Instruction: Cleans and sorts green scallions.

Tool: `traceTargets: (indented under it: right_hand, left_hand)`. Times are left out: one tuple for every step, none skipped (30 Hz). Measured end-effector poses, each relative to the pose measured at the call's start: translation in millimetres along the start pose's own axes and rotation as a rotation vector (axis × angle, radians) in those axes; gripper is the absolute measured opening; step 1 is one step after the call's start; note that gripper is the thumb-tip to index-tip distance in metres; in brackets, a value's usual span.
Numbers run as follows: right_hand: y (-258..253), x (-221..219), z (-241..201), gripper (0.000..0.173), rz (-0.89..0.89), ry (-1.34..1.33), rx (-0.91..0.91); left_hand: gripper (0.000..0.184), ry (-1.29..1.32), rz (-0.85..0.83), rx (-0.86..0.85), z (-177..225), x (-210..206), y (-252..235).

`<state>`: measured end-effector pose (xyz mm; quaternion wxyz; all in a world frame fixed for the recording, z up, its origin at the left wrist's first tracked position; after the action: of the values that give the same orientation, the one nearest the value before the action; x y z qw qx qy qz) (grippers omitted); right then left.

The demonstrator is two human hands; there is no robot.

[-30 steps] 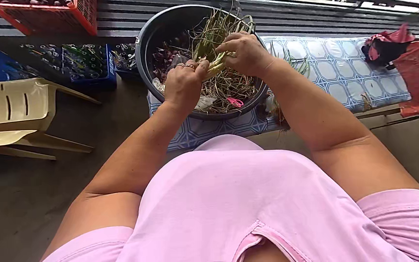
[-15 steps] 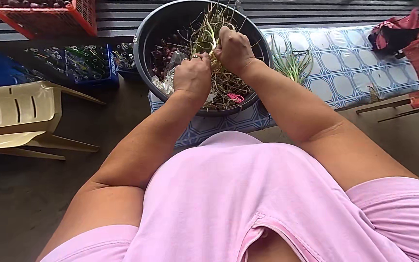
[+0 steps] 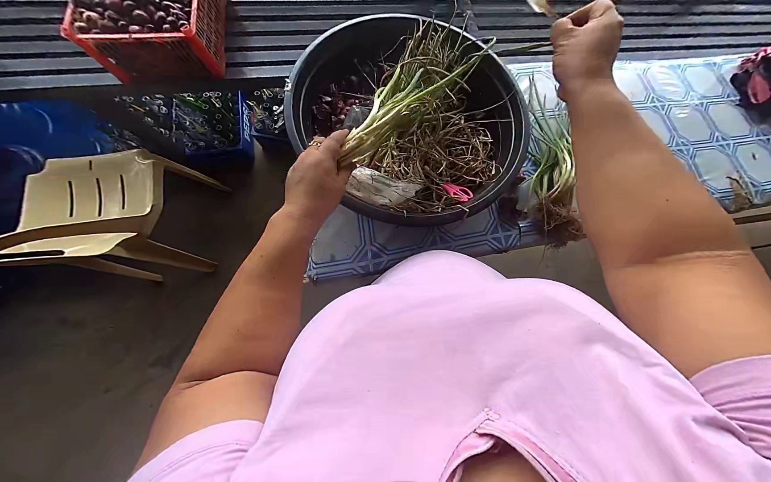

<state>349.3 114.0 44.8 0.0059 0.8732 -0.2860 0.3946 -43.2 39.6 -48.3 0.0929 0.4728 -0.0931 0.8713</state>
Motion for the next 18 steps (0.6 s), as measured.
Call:
traceTargets:
  right_hand:
    - [-14,14,17,0.031,0.078,-0.087,-0.062]
    - [-25,28,30,0.028,0.147,-0.149,-0.107]
    - [-33,40,37,0.024,0.195,-0.183,-0.133]
    - [-38,49,41,0.021,0.217,-0.194,-0.141]
    - [-41,54,42,0.019,0.228,-0.197,-0.135]
    - [-40,54,40,0.017,0.214,-0.205,-0.124]
    - [-34,47,35,0.016,0.162,-0.222,-0.111]
    - [-25,34,28,0.019,0.08,-0.235,-0.099]
    - [-12,17,21,0.019,-0.02,-0.244,-0.082]
    - [4,-2,14,0.022,-0.125,-0.247,-0.058]
    - [20,-21,7,0.024,-0.229,-0.24,-0.028]
    - [36,-41,2,0.025,-0.324,-0.224,0.003]
    - [51,-58,-3,0.027,-0.406,-0.188,0.04]
    - [64,-71,-9,0.029,-0.481,-0.129,0.082]
    - [75,-80,-16,0.034,-0.534,-0.067,0.137]
    - [84,-82,-25,0.038,-0.526,-0.02,0.219]
    - [91,-77,-36,0.039,-0.448,-0.01,0.331]
    - [96,-68,-49,0.036,-0.325,-0.029,0.464]
  left_hand:
    - [0.049,0.015,0.013,0.015,-10,4,2]
    - [0.049,0.032,0.021,0.04,-19,6,4]
    - [0.048,0.045,0.026,0.073,-26,9,5]
    - [0.048,0.066,0.034,0.104,-31,11,5]
    - [0.048,0.104,0.043,0.128,-33,13,5]
    - [0.047,0.159,0.055,0.144,-33,15,4]
    - [0.047,0.226,0.067,0.147,-31,17,3]
    - [0.047,0.303,0.08,0.136,-28,18,1]
    - [0.047,0.381,0.097,0.114,-23,18,-2]
    - [0.048,0.455,0.113,0.094,-17,17,-4]
    - [0.049,0.518,0.131,0.08,-8,16,-6]
    - [0.05,0.567,0.149,0.065,0,16,-8]
    - [0.05,0.603,0.166,0.042,8,16,-11]
    - [0.05,0.623,0.183,0.017,15,15,-13]
    - [0.05,0.628,0.195,-0.001,20,15,-15]
    - [0.05,0.617,0.204,-0.01,23,14,-17]
    - [0.05,0.597,0.21,-0.017,26,14,-18]
    - [0.05,0.568,0.216,-0.024,29,15,-18]
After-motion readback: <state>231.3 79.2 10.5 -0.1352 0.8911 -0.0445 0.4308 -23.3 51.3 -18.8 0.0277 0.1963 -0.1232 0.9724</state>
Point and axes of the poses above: each hand's wrist, its own y-axis away from the middle knuckle, its own x-axis out of the back of the hand, z = x × y, the point moved 6 cm from there along -y, towards the middle knuckle, and after that the axes turned 1 degree about y, right-handed, at the moved point
